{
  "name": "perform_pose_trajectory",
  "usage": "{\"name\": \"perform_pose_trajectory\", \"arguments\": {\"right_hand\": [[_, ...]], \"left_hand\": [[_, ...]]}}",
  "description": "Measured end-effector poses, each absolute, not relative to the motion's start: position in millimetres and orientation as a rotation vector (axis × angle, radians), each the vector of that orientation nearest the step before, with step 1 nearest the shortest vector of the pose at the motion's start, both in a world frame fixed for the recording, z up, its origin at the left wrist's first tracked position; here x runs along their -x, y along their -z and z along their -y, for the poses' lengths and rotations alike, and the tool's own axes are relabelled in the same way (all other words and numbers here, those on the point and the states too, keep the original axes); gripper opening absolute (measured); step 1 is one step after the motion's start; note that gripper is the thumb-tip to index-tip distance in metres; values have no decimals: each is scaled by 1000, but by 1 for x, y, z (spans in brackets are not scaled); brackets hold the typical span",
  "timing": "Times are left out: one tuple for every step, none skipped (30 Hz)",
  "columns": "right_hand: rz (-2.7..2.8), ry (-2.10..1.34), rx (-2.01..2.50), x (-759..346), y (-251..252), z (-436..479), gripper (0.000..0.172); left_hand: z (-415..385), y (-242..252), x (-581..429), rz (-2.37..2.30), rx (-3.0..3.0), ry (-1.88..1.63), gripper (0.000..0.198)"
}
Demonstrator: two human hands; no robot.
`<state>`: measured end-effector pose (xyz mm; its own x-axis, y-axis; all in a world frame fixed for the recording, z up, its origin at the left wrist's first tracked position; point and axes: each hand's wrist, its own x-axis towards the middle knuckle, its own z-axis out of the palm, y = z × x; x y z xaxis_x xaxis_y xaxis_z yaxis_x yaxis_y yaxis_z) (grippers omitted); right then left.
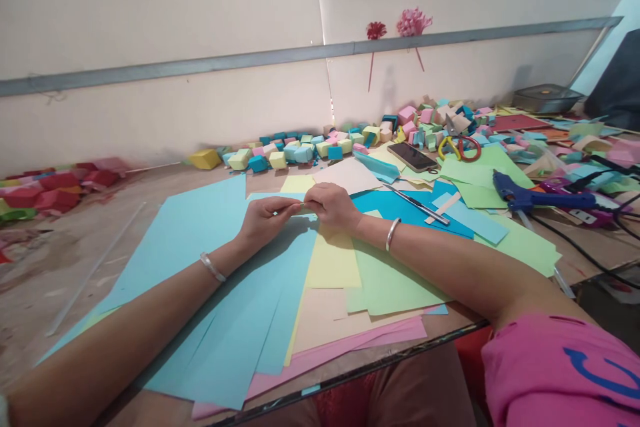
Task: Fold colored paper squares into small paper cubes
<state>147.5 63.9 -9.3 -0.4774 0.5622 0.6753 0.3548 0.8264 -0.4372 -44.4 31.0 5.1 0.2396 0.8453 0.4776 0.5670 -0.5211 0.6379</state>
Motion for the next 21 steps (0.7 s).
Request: {"name": "perform_pose_trajectory", "arguments": {"right_hand": [[2124,-312,680,-147,9,-63,20],[2127,-328,691,-146,8,-63,19],[2130,-346,702,-146,7,-63,18],[2131,-367,713,-146,7,-63,18],[2130,-391,722,-146,6,-63,17],[2126,-415,732,-146,5,-64,16],[2116,-437,745,-147,5,-64,15],[2100,-457,761,-148,5,-65,15],[2080,-472,782,-149,4,-65,14],[2062,-479,803,-150,4,-65,14],[2052,-478,821,-151,4,-65,14],[2054,-470,833,-151,4,-65,14],[2067,-457,835,-152,4,-64,15],[2087,-441,826,-152,4,-64,15],[2111,-429,806,-152,4,-63,16],[2133,-424,778,-152,5,-62,16],[2145,-430,747,-151,5,-62,17],[2144,-453,726,-151,6,-62,16],[2116,-497,723,-150,6,-62,15],[2056,-567,738,-150,6,-63,13],[1966,-665,761,-150,5,-64,12]], "left_hand": [[-31,-6,44,-1307,-2228,-1195,21],[-31,-7,43,-1310,-2256,-1215,20],[-32,-7,43,-1315,-2269,-1232,19],[-33,-7,43,-1326,-2266,-1237,19],[-34,-7,44,-1341,-2249,-1240,18],[-35,-7,45,-1358,-2224,-1240,18],[-36,-7,46,-1374,-2197,-1237,18],[-37,-6,47,-1390,-2172,-1231,19],[-38,-6,49,-1401,-2155,-1224,19],[-39,-6,50,-1408,-2143,-1215,20],[-40,-7,51,-1407,-2149,-1192,19],[-40,-7,52,-1400,-2179,-1153,18],[-40,-8,52,-1386,-2234,-1105,17],[-39,-9,52,-1366,-2308,-1055,16],[-39,-10,51,-1344,-2386,-1015,15],[-38,-11,50,-1323,-2450,-992,14],[-37,-11,49,-1310,-2482,-988,14],[-37,-11,48,-1309,-2467,-1002,14],[-36,-11,46,-1318,-2409,-1026,15],[-35,-11,45,-1332,-2321,-1064,15],[-34,-11,44,-1348,-2210,-1112,16]]}}
